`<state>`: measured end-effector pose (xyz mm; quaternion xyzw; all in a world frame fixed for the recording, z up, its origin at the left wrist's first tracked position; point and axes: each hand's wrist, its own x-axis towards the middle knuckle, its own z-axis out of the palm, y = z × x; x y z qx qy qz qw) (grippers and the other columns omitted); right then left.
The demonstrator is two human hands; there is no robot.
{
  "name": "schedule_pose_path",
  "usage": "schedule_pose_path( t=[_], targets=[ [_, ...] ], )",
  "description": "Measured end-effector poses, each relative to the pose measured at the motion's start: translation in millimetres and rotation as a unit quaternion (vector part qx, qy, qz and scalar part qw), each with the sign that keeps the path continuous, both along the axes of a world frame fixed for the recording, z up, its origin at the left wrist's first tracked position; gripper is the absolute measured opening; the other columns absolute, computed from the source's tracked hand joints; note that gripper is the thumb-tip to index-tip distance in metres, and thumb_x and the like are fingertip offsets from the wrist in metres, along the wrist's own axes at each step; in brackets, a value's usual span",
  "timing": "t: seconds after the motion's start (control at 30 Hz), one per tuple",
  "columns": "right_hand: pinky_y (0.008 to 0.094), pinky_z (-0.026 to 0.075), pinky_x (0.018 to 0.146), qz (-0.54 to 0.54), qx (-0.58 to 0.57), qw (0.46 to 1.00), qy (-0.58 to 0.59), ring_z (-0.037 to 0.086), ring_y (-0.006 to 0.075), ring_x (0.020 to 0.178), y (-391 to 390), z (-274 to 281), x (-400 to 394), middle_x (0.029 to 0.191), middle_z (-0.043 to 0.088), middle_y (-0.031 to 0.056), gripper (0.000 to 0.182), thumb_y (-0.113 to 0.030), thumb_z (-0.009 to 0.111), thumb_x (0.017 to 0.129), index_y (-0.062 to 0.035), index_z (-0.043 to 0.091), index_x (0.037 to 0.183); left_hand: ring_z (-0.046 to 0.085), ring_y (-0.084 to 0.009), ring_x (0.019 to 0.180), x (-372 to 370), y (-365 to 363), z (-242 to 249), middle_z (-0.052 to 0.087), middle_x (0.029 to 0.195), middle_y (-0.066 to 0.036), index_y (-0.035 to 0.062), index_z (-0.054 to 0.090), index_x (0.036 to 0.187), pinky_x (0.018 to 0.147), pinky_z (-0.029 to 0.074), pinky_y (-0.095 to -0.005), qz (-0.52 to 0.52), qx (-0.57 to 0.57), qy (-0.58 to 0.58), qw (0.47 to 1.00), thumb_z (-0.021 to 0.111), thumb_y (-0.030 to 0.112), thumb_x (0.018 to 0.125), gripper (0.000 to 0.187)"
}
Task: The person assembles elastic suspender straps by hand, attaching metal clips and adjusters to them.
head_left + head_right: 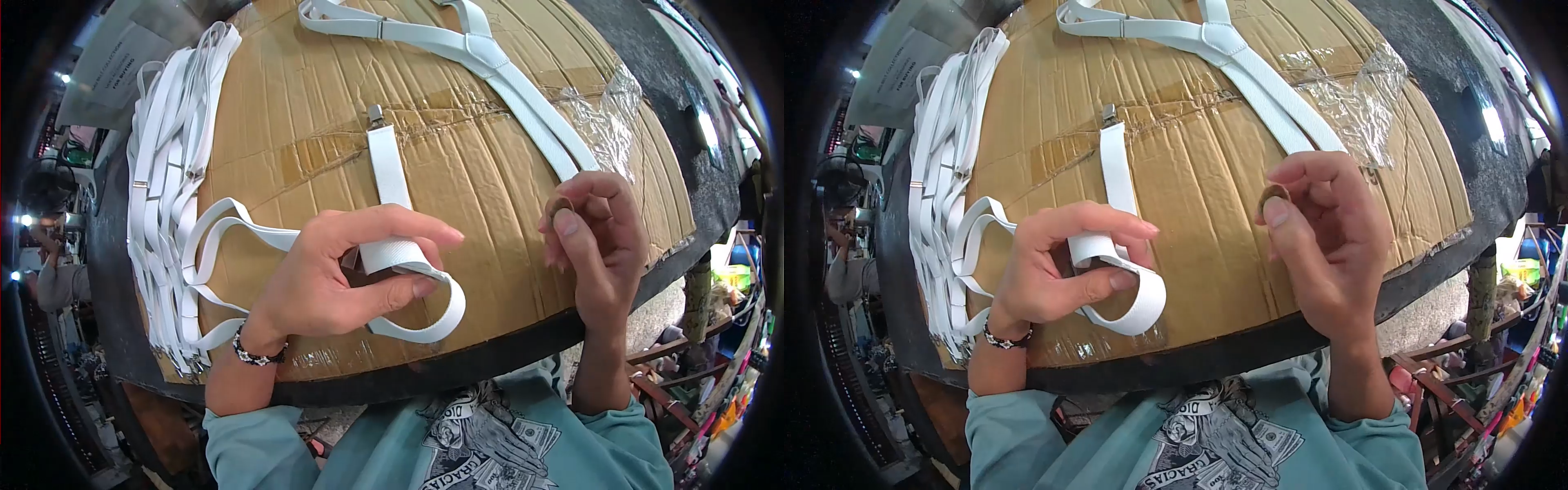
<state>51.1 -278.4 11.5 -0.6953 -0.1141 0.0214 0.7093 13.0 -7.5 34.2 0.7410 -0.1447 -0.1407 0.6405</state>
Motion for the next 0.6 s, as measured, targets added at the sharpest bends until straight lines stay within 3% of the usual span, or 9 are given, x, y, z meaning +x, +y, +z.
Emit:
schedule_pose_path(
  t=[0.33, 0.53, 0.6],
  targets=[
    [0.0186, 0.042, 0.066, 0.010, -0.022, 1.000, -0.001, 0.055, 0.0021, 0.075, -1.5, 0.0, -1.1, 0.092, 0.063, 0.0006, 0.016, 0.004, 0.060, 0.094, 0.0056, 0.068, 0.108, 0.072, -0.0195, 0.093, -0.9, 2.0, 0.8, 0.076, 0.098, -0.015, -0.0029, 0.066, 0.127, 0.084, 0.055, -0.0334, 0.003, -0.082, 0.027, 0.996, 0.071, -0.001, 0.083, 0.044],
    [0.0191, 0.042, 0.068, 0.012, -0.036, 0.999, -0.002, 0.054, 0.0017, 0.076, -2.6, 1.8, -1.2, 0.091, 0.062, -0.0003, 0.016, 0.005, 0.061, 0.093, 0.0054, 0.068, 0.107, 0.074, -0.0271, 0.096, -2.0, 0.2, 7.2, 0.077, 0.099, -0.019, -0.0012, 0.069, 0.114, 0.088, 0.056, -0.0393, 0.039, -0.126, 0.067, 0.989, 0.074, 0.001, 0.084, 0.031],
    [0.0192, 0.042, 0.067, 0.018, -0.033, 0.999, -0.005, 0.054, 0.0016, 0.075, -2.5, 2.3, -1.3, 0.089, 0.062, -0.0007, 0.016, 0.005, 0.061, 0.093, 0.0050, 0.068, 0.107, 0.073, -0.0324, 0.098, 0.9, 1.4, 1.6, 0.076, 0.100, -0.021, 0.0016, 0.070, 0.105, 0.090, 0.055, -0.0437, 0.011, -0.167, 0.010, 0.986, 0.076, 0.003, 0.085, 0.021]
  ],
)
